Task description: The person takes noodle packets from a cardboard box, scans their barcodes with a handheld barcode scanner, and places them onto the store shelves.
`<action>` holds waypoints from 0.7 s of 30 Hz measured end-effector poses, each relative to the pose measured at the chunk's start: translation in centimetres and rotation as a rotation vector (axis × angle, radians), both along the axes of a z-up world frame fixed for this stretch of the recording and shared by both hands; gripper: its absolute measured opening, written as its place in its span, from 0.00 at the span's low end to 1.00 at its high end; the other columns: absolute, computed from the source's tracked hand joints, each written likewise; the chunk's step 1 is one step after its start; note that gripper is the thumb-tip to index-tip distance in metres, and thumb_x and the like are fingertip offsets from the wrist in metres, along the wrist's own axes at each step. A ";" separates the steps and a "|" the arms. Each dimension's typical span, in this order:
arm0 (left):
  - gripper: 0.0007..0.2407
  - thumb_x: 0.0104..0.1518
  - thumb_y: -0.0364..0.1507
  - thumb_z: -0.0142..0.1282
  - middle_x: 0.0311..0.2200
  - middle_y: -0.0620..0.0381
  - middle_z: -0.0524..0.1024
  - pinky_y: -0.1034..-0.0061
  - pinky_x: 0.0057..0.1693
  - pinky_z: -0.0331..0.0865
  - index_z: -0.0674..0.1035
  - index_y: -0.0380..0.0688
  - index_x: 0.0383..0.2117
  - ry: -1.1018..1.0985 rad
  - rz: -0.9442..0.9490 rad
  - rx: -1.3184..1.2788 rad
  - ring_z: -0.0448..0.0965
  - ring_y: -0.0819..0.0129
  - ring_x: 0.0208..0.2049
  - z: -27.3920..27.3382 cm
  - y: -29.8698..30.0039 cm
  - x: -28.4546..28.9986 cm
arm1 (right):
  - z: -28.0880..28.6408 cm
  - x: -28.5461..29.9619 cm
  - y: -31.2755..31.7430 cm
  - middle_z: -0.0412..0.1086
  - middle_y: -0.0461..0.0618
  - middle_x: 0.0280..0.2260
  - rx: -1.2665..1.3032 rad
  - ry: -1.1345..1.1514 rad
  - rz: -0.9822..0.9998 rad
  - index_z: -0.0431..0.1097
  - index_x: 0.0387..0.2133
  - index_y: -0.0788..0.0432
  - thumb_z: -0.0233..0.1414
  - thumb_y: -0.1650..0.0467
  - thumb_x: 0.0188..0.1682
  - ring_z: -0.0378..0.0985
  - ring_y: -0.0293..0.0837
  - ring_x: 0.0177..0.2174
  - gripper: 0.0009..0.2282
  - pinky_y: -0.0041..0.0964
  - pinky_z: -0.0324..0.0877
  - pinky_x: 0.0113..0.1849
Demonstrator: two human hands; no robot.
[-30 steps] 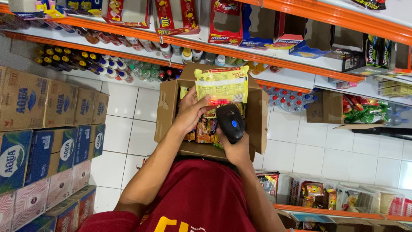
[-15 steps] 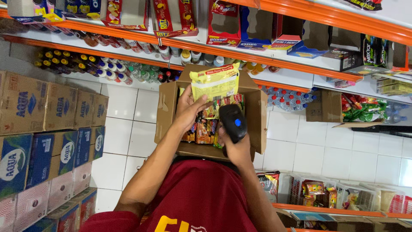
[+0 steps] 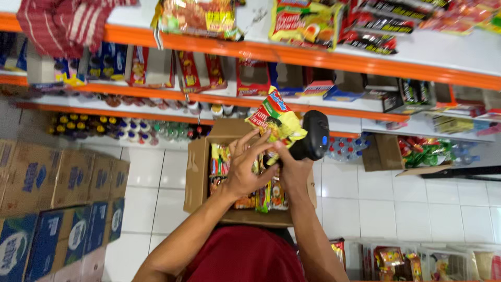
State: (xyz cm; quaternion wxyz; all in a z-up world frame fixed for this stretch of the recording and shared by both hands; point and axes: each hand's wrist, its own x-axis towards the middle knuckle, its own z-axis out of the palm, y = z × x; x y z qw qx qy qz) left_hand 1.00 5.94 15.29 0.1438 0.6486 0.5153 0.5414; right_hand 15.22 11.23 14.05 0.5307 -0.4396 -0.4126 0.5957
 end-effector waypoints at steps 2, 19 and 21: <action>0.24 0.44 0.28 0.73 0.59 0.48 0.73 0.49 0.63 0.53 0.77 0.49 0.51 0.077 -0.008 0.045 0.63 0.46 0.65 1.5 1.5 -1.2 | 1.6 0.1 1.6 0.75 0.55 0.47 -0.016 0.062 -0.054 0.69 0.54 0.70 0.59 0.77 0.49 0.79 0.47 0.43 0.19 0.42 0.74 0.47; 0.23 0.53 0.24 0.69 0.65 0.39 0.68 0.62 0.63 0.71 0.77 0.45 0.57 -0.050 0.114 0.217 0.74 0.48 0.63 6.4 19.2 -4.1 | 4.6 -0.4 15.5 0.70 0.46 0.32 0.254 -0.023 -0.235 0.69 0.48 0.62 0.59 0.70 0.51 0.72 0.38 0.27 0.14 0.32 0.71 0.31; 0.22 0.54 0.28 0.70 0.62 0.38 0.69 0.63 0.61 0.71 0.78 0.45 0.57 -0.015 0.179 0.187 0.75 0.46 0.59 6.8 21.4 -4.1 | 4.4 -0.8 16.2 0.71 0.44 0.33 0.328 -0.104 -0.249 0.69 0.47 0.63 0.59 0.71 0.52 0.74 0.37 0.29 0.13 0.31 0.72 0.33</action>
